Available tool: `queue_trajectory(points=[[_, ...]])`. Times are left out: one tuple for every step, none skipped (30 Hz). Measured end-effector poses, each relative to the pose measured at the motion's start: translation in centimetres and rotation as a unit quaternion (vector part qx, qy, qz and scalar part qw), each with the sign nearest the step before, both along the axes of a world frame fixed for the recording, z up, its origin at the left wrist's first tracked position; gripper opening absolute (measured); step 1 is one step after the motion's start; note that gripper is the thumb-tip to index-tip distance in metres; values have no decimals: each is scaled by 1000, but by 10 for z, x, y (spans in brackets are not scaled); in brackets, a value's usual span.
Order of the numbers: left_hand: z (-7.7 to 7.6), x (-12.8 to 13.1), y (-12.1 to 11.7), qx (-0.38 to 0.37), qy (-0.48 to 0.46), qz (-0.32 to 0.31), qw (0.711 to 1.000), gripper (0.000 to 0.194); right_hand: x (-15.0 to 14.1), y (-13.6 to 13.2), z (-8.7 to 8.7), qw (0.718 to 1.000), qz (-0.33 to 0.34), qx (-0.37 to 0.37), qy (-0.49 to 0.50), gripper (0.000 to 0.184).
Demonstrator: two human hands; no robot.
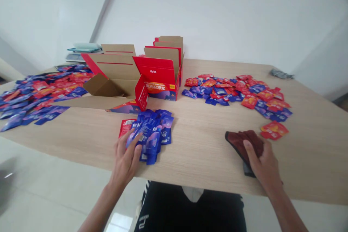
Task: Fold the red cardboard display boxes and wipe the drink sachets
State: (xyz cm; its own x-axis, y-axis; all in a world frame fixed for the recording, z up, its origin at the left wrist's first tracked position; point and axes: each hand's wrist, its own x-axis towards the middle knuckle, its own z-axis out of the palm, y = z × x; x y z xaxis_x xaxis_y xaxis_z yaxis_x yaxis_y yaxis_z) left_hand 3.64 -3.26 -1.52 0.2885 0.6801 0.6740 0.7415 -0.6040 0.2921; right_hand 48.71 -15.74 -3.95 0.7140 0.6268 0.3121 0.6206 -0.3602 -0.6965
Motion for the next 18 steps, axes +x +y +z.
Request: queue_trajectory(points=[[6,9,-7,9,-41,6,999,33,-1,1,1,1000,6,9,3,76],[13,20,-14,23,-91,3,996,29,-3,2,2,1000,13,18,5,74],[21,34,-22,39,-142,-19,989,25,-4,3,3,999,21,27,8,71],[30,51,-28,49,-181,-62,980,22,-5,3,4,999,30,36,12,69],[40,70,-34,50,-209,-120,969,19,-6,3,6,998,37,46,17,66],[50,92,-37,27,-215,-188,958,18,-6,2,9,997,38,56,23,65],[59,117,-39,-1,-211,-254,944,18,-6,-1,11,997,36,64,29,64],[67,144,-38,-31,-192,-303,933,19,-5,-6,13,997,31,67,36,63],[73,173,-34,-70,-128,-336,931,21,-4,-13,14,997,24,65,42,63],[77,203,-28,-100,-48,-341,934,24,-3,-21,15,997,12,62,49,63],[79,233,-20,-132,54,-331,933,25,-1,-30,14,997,-3,57,57,63],[77,262,-9,-155,150,-305,928,25,1,-39,12,996,-18,55,68,63],[73,289,3,-159,183,-297,924,23,3,-47,9,994,-31,59,83,63],[67,315,15,-159,201,-292,922,21,5,-55,5,992,-42,70,98,64],[60,338,28,-158,216,-281,922,19,7,-60,1,988,-53,86,114,66],[51,359,41,-156,225,-267,924,16,8,-64,-3,984,-63,102,130,68],[43,376,54,-151,229,-249,929,13,8,-67,-7,980,-72,114,146,70],[35,391,66,-144,229,-228,935,18,9,-67,-9,976,-80,121,160,71]])
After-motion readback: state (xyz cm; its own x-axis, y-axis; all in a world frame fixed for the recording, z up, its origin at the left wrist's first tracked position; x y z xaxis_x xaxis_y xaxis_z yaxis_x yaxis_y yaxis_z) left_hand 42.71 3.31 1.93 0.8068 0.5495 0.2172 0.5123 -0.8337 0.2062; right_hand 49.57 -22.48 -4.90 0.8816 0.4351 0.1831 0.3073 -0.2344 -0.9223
